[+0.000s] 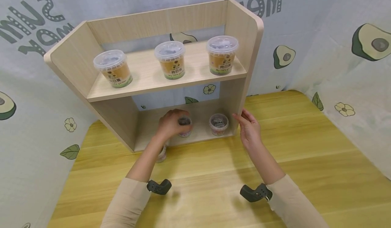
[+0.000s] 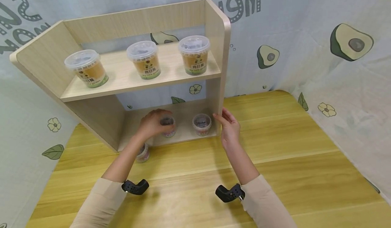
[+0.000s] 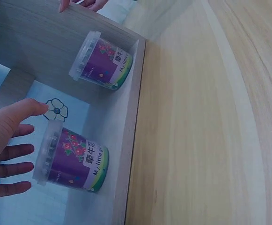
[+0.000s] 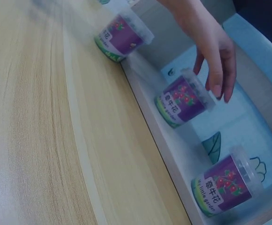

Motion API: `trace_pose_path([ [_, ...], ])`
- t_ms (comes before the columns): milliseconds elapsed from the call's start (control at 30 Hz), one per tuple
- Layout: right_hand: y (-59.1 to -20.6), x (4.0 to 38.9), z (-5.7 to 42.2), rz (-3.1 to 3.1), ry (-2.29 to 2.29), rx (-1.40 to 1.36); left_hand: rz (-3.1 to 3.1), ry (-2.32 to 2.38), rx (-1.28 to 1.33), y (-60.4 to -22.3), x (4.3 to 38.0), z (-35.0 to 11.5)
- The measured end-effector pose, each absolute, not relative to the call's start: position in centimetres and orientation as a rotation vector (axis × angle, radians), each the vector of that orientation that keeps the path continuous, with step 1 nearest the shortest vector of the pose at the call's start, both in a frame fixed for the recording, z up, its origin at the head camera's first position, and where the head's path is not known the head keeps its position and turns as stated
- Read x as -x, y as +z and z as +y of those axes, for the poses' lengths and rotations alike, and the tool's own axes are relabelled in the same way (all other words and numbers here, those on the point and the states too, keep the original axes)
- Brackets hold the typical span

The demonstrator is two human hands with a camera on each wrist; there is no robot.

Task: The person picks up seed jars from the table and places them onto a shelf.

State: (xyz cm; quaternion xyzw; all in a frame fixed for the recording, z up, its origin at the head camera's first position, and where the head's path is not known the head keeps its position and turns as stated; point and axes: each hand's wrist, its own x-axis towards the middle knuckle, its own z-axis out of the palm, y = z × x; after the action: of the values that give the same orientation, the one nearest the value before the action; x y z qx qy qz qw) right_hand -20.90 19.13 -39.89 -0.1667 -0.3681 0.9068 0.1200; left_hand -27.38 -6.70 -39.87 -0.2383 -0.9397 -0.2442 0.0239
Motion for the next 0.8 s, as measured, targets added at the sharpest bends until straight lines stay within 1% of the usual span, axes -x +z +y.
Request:
trace_pose_path([
  [333,-39.9,21.0,19.1,-1.035,2.650,0.485,-2.864,-0.674,0.702,-38.5,26.9,-6.7],
  [600,-39.9,21.1,19.1,-1.072,2.654,0.536,-2.854,-0.666,0.689,-38.5,26.7,-6.7],
  [800,-39.9,21.0,19.1,-1.076,2.648,0.544,-2.814,-0.649,0.731,-38.4,26.3,-6.9],
])
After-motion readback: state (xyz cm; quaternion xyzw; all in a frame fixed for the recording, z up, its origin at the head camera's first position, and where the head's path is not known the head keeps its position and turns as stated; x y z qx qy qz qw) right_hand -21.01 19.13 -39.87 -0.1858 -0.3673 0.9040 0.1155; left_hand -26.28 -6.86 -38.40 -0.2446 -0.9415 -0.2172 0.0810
